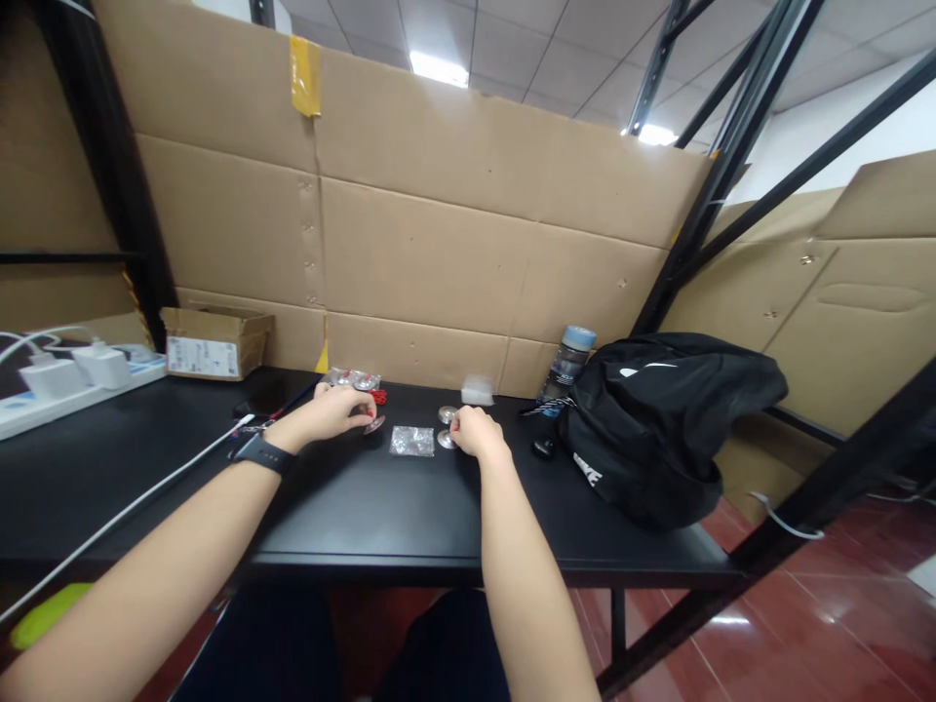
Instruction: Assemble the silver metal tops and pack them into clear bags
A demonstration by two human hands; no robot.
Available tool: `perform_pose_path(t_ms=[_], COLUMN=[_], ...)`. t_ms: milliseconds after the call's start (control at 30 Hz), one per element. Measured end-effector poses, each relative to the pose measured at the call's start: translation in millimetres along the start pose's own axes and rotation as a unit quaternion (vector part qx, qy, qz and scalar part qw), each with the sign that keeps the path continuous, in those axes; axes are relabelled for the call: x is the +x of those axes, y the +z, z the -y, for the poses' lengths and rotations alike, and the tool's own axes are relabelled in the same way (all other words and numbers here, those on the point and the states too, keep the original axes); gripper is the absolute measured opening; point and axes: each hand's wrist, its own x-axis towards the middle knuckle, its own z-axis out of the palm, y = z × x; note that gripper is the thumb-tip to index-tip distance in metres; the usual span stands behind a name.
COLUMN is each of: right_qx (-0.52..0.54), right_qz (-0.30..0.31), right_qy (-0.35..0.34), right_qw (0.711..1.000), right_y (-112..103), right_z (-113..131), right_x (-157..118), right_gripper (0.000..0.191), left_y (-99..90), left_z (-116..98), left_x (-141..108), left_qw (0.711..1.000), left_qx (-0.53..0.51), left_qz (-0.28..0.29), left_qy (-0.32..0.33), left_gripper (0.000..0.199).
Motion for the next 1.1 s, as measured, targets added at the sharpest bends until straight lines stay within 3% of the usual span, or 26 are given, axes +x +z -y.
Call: perform_pose_path(t_ms=[100,167,267,333,433,567,733,933,1000,1100], right_qx=[0.035,0.097,0.204,0.269,0.378,0.514,0.588,0.610,0.602,0.561], right_qz=[-0.016,-0.035,-0.072,-0.096,-0.094,-0.024,0.013,0.039,0.027,-0.010], right_qy=[-0.024,-0.082,-0.174,-0.197,-0.182,-0.136,-0.119,-0.085,-0.081,-0.088], right_qw=[0.999,0.991,0.961,0.938,0.903,0.847,0.800,0.787,0.794,0.823], right_y=[2.2,5.2,12.0,17.9,25.8,29.4,25.7,21.7,21.0,20.0], right_z=[-0.9,4.5,22.6,37.7,56.2,66.3,66.3,63.6,60.0,51.3], right_x=[2.3,5.5,10.2,11.9,11.1,6.3,2.5,2.2,2.8,4.7], right_gripper=[0.008,0.007,0.007,0.010,0.013,0.020,0.040,0.044,0.046,0.053], left_y=[0.5,4.8,15.8,23.0,29.1,29.6,30.0,28.0,24.2,17.3], left_z=[0.3,-0.3,-2.4,-4.3,-8.4,-16.1,-23.1,-25.7,-23.4,-15.2], left_x=[2.1,5.2,11.0,14.1,16.5,16.6,17.0,13.7,10.1,4.6], left_qw=[0.997,0.990,0.975,0.969,0.960,0.947,0.940,0.940,0.960,0.992], left_qx=[-0.051,-0.114,-0.203,-0.227,-0.260,-0.304,-0.324,-0.326,-0.264,-0.088], left_qz=[-0.059,-0.081,-0.089,-0.086,-0.085,-0.092,-0.099,-0.087,-0.083,-0.065], left_qy=[0.011,0.016,0.025,0.039,0.056,0.054,0.042,0.049,0.049,0.058], left_gripper=[0.017,0.021,0.023,0.022,0.021,0.023,0.023,0.026,0.025,0.017])
